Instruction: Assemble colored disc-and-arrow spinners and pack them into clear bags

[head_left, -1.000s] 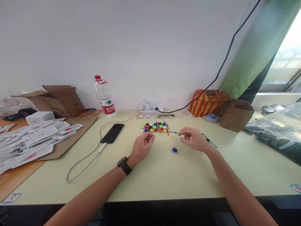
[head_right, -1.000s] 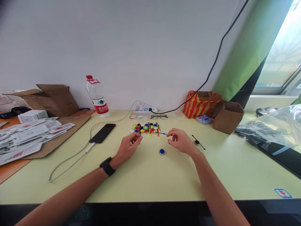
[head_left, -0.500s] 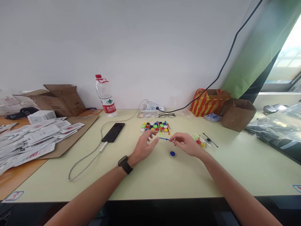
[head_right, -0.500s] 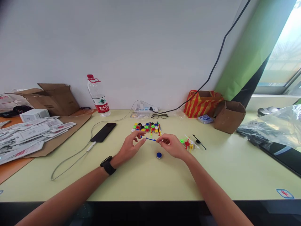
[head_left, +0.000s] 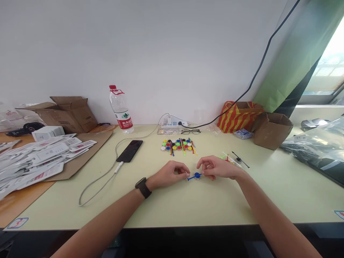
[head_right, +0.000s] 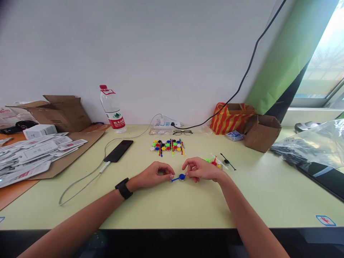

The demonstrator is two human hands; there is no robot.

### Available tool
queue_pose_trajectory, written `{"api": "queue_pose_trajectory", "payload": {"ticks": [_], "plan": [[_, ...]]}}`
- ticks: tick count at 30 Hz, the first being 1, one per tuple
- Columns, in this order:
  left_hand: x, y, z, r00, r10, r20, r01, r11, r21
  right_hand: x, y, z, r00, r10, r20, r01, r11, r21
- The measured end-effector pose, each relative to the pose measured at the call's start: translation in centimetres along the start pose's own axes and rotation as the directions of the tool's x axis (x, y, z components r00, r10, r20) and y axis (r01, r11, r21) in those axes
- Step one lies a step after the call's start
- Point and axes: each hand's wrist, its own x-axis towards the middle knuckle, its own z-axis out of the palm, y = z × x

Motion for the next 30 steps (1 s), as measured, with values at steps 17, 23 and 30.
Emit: {"api": "queue_pose_trajectory", "payload": {"ticks": [17, 23, 30], "plan": [[0.1, -0.4, 0.0, 0.988, 0.043, -0.150, -0.031, 0.996, 0.083, 1.5, 0.0, 2.1, 0.993, -0.055, -0.104, 0.067, 0.990, 0.121], [0.0, -0.1, 0.0, 0.992, 0.062, -0.110, -0.042, 0.984, 0.173, 1.8, 0.4, 2.2, 0.996, 0.037, -0.085, -0.031, 0.997, 0.070], [-0.2, 0.6, 0.0, 0.978, 0.182, -0.097, -0.150, 0.950, 0.274, 2.0, 0.6, 2.5, 0.989, 0.033, -0.144, -0.035, 0.999, -0.010]]}}
